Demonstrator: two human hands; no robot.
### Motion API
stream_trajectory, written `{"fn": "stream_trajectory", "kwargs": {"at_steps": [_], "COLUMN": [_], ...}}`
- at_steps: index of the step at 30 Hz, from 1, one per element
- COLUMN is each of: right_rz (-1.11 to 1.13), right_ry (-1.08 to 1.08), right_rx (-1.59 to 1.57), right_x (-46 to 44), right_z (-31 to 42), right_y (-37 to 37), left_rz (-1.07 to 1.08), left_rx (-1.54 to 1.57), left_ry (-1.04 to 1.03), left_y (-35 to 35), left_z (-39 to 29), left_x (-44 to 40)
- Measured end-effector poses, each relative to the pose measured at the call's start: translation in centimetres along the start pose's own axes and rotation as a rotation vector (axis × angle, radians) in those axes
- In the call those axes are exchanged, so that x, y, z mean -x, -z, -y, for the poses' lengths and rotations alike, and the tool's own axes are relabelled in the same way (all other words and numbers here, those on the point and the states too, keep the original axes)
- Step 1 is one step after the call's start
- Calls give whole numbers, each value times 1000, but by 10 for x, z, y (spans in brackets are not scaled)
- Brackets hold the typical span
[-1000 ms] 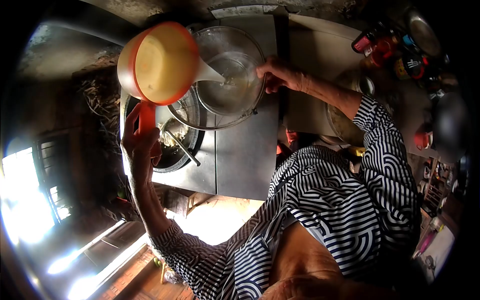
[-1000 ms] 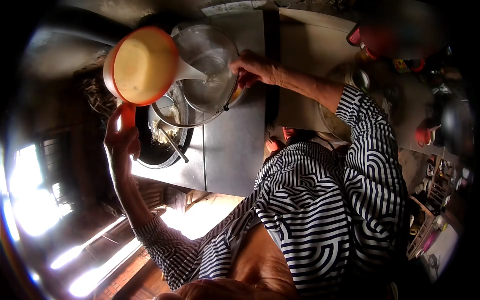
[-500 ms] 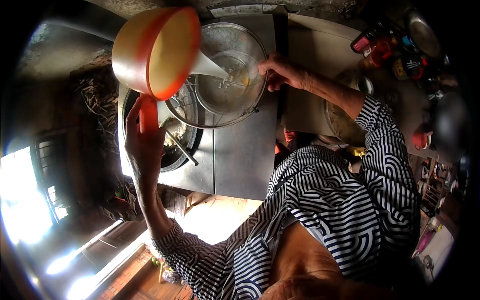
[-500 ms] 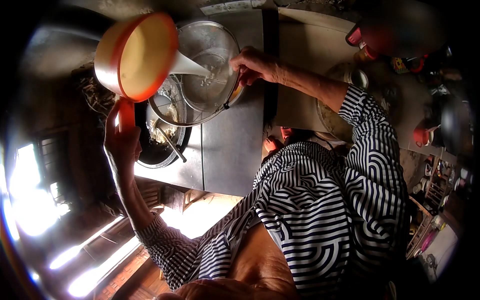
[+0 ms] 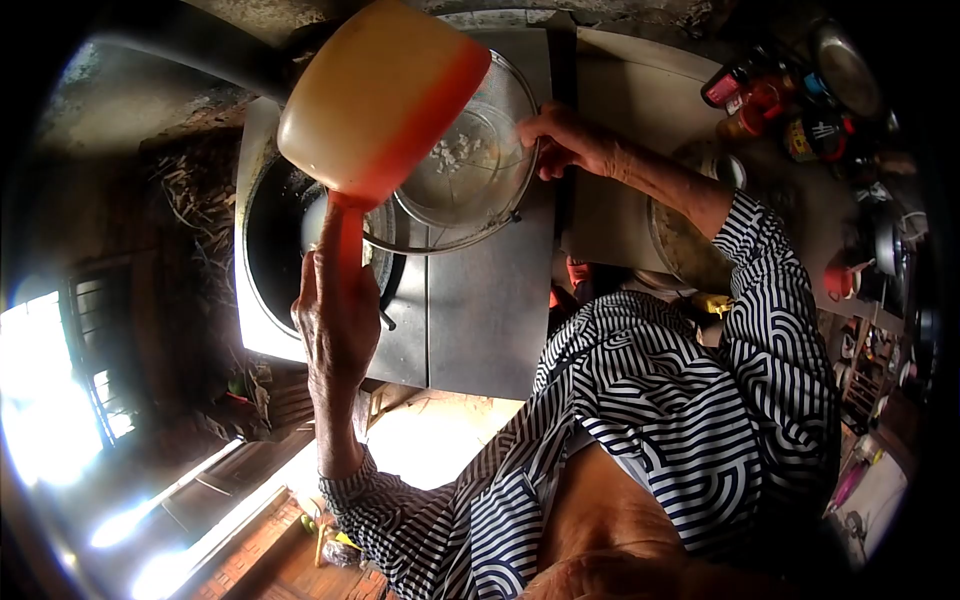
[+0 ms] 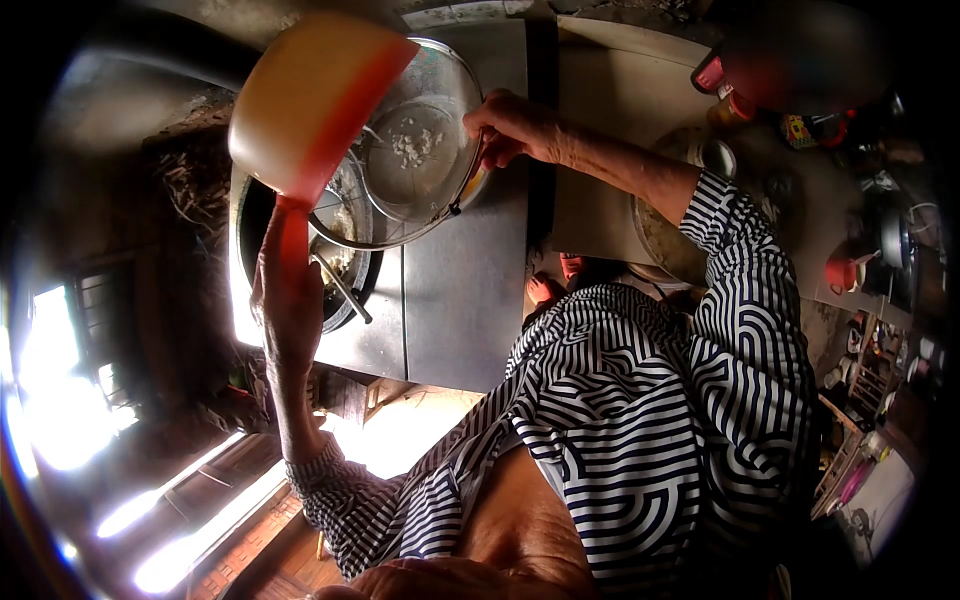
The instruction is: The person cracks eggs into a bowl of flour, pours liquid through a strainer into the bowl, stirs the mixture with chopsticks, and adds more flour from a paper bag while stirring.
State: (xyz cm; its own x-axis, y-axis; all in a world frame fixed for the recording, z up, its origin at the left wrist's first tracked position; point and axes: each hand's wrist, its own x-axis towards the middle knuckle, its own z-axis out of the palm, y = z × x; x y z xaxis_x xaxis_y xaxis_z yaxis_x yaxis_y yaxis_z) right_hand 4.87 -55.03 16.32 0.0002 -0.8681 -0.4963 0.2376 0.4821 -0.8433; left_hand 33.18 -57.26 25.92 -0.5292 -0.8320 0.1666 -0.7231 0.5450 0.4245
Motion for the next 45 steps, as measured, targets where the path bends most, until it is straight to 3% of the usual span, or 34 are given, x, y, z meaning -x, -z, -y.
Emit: {"fn": "stream_trajectory", "kwargs": {"at_steps": [1,2,3,5,6,7,9,12,14,16,19,21,23,25,26,27,28,29,31,32,33,35,37,38,41,43,45], "right_rz": [-7,-7,5,18,-2,-23,-24,-38,-51,-37,2,4,25,50,62,104,147,213,301,287,306,217,181,171,140,194,152], "right_ry": [-3,-5,-17,-34,-14,7,-27,-50,-36,-52,-68,-61,-31,1,26,47,68,49,-15,1,-20,-8,-57,-72,-22,72,136], "right_rx": [-1,0,5,13,-4,-22,2,35,52,83,111,126,122,79,45,43,41,-12,-78,-133,-162,-173,-206,-237,-295,-399,-342], "right_x": [-1,-1,-1,1,2,3,0,5,7,4,4,2,-12,-30,-37,-44,-53,-64,-88,-92,-102,-102,-105,-116,-116,-136,-138], "right_z": [-1,0,1,0,-1,-1,-2,1,3,1,4,11,22,35,44,52,59,60,57,50,40,26,8,-5,-27,-58,-64], "right_y": [1,1,0,0,-2,-1,2,0,-1,1,6,4,0,-13,-24,-35,-48,-57,-77,-87,-98,-125,-148,-158,-179,-189,-195], "left_rz": [38,-33,-31,-6,106,105,181,-137,-155,224,18,-82,-185,-134,-292,-174,-324,-467,-559,-337,-471,-458,-457,-461,-425,-410,-394], "left_rx": [116,34,37,199,563,567,1235,891,1511,1959,2007,2039,2087,2127,1982,1962,1808,1641,1179,1371,1269,1075,1168,849,997,1194,1175], "left_ry": [57,-84,-82,67,262,262,465,107,551,413,427,234,383,235,394,321,443,555,594,629,853,964,894,620,617,978,1030], "left_y": [-2,-9,-14,-20,-18,-18,-19,-27,-22,-20,-32,-32,-13,-8,-7,-1,-2,-4,-25,-24,-37,-55,-72,-84,-82,-88,-95], "left_z": [1,13,19,29,34,41,62,63,66,101,126,139,128,161,185,189,198,205,245,269,284,307,325,331,307,313,321], "left_x": [1,0,-3,-7,-6,-7,-9,-14,-4,6,20,29,30,35,39,35,34,31,36,39,37,35,44,48,44,44,48]}}
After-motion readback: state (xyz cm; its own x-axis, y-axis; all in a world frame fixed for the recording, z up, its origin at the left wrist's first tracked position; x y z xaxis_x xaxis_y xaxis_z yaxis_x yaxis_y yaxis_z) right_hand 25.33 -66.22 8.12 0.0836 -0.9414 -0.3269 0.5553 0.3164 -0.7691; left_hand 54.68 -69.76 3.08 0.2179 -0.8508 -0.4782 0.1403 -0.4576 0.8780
